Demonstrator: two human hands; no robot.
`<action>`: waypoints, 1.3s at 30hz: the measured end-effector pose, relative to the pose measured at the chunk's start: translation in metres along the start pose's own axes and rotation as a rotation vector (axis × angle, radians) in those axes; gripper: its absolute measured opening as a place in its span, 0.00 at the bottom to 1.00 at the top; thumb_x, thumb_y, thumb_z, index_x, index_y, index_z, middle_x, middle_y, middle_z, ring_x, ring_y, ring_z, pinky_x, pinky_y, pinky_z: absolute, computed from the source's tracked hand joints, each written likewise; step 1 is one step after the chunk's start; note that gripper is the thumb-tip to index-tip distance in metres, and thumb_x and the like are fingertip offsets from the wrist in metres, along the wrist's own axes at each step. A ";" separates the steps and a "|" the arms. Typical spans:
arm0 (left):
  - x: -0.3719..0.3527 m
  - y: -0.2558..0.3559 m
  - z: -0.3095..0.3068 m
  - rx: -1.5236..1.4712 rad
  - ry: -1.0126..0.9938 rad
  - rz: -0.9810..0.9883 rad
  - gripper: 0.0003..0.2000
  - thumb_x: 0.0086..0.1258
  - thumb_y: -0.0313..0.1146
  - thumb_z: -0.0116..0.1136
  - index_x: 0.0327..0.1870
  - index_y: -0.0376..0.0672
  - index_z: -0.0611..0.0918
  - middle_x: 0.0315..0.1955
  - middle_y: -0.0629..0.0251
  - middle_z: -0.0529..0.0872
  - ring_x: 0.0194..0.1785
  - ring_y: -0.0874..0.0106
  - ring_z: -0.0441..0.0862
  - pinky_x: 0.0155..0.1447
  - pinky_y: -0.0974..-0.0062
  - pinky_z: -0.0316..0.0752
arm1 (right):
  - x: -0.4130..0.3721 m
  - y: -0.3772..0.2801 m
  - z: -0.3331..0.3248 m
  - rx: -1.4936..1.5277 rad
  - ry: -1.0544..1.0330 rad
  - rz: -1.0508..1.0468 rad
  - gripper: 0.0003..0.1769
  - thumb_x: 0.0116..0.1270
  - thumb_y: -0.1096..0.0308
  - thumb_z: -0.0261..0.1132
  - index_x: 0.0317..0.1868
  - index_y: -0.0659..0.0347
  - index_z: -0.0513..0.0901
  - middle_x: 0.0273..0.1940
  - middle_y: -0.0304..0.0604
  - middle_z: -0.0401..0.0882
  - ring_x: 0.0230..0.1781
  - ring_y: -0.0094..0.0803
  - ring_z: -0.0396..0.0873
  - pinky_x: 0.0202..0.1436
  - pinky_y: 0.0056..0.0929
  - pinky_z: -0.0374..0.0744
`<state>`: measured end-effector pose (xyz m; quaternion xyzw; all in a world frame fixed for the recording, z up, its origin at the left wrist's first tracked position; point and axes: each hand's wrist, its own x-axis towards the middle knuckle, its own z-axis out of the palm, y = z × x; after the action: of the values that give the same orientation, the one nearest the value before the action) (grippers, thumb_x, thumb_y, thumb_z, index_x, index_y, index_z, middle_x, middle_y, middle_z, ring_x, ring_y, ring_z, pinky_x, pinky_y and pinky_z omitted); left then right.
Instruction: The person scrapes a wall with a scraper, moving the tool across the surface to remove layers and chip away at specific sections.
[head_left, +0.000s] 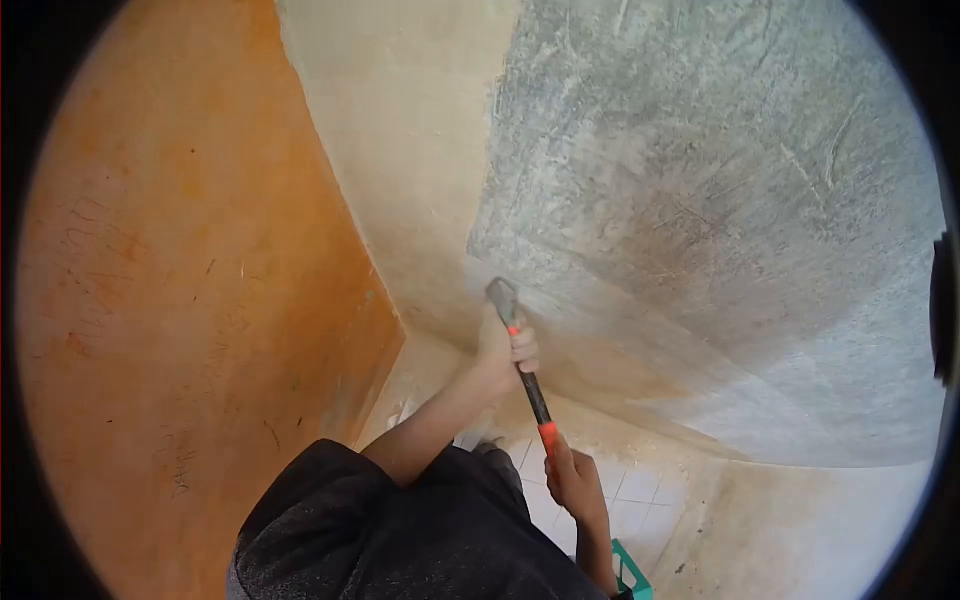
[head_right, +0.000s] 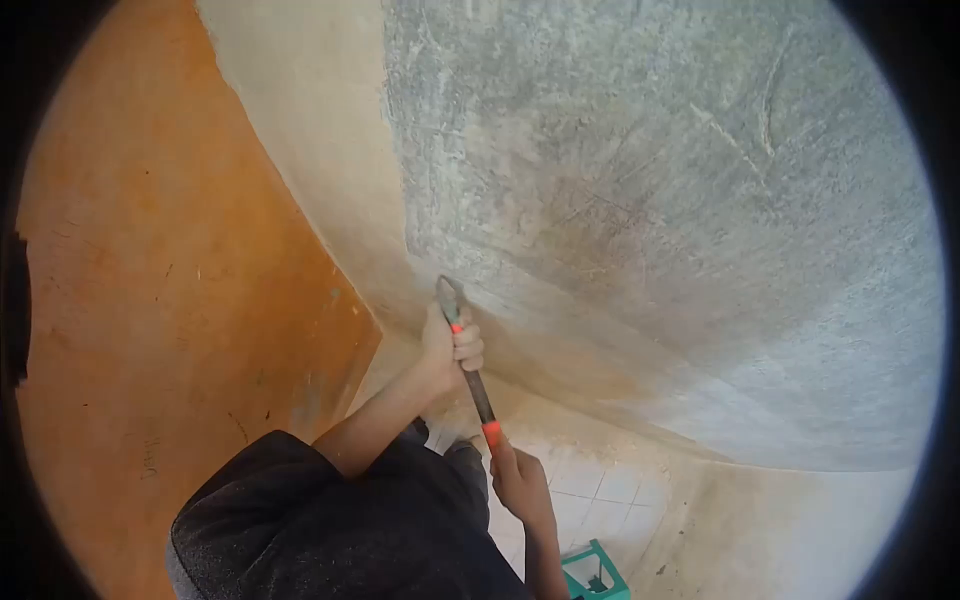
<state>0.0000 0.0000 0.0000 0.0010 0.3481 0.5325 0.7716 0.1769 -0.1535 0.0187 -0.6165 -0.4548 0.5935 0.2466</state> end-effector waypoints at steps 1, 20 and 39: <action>-0.001 -0.005 0.002 0.017 0.002 -0.018 0.26 0.75 0.61 0.31 0.23 0.53 0.67 0.10 0.80 0.52 0.10 0.80 0.48 0.15 0.75 0.45 | -0.003 -0.004 -0.004 -0.007 -0.048 0.047 0.34 0.76 0.42 0.51 0.20 0.62 0.73 0.16 0.35 0.68 0.18 0.24 0.67 0.24 0.28 0.67; -0.001 -0.041 0.030 -0.238 0.011 -0.053 0.21 0.76 0.50 0.32 0.20 0.54 0.65 0.11 0.79 0.52 0.11 0.80 0.49 0.17 0.77 0.47 | -0.017 -0.054 -0.081 -0.168 -0.082 0.104 0.29 0.78 0.45 0.50 0.25 0.58 0.74 0.14 0.28 0.64 0.11 0.15 0.59 0.14 0.20 0.57; -0.016 -0.015 0.023 -0.264 -0.030 -0.097 0.18 0.76 0.51 0.35 0.26 0.54 0.68 0.11 0.79 0.55 0.11 0.81 0.52 0.16 0.79 0.48 | -0.037 -0.059 -0.047 -0.008 -0.220 0.110 0.28 0.79 0.45 0.48 0.30 0.60 0.72 0.12 0.31 0.64 0.08 0.18 0.60 0.12 0.21 0.60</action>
<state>0.0211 -0.0114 0.0204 -0.1093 0.2629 0.5358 0.7949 0.2101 -0.1466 0.0954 -0.5726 -0.4469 0.6685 0.1597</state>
